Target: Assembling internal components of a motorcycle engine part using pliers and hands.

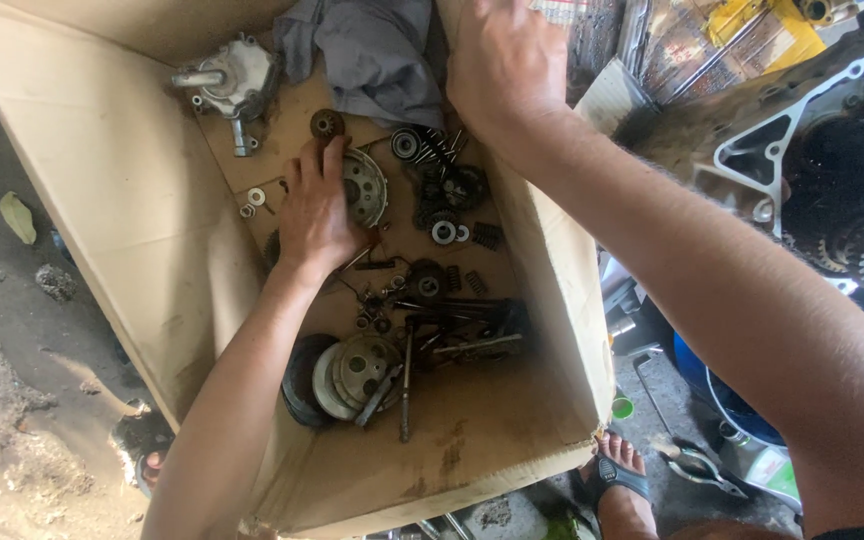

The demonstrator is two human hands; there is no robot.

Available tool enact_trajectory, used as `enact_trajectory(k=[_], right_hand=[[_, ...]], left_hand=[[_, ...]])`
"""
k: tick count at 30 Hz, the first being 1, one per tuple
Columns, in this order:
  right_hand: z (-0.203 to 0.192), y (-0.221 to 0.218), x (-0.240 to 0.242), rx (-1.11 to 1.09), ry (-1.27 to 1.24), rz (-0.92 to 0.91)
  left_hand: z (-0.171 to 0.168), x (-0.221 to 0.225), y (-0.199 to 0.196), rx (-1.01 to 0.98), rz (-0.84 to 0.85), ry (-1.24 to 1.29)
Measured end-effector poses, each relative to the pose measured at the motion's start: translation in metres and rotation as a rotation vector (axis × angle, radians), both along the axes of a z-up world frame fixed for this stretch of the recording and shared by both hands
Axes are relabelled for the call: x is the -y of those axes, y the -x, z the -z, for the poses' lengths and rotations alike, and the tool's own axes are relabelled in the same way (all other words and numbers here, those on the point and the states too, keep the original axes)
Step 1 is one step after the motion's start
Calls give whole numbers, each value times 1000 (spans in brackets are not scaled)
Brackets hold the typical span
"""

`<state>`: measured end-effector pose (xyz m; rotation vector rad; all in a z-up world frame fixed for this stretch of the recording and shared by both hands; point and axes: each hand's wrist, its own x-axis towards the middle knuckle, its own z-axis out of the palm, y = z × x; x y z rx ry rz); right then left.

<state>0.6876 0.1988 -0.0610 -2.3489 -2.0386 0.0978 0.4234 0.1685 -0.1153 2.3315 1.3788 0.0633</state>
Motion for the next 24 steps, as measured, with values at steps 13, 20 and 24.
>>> enact_trajectory(k=[13, 20, 24], right_hand=[[11, -5, 2, 130, 16, -40], [19, -10, 5, 101, -6, -78], [10, -5, 2, 27, -9, -37]], left_hand=[[51, 0, 7, -127, 1, -136], [36, 13, 2, -84, 176, -110], [48, 17, 14, -49, 500, -267]])
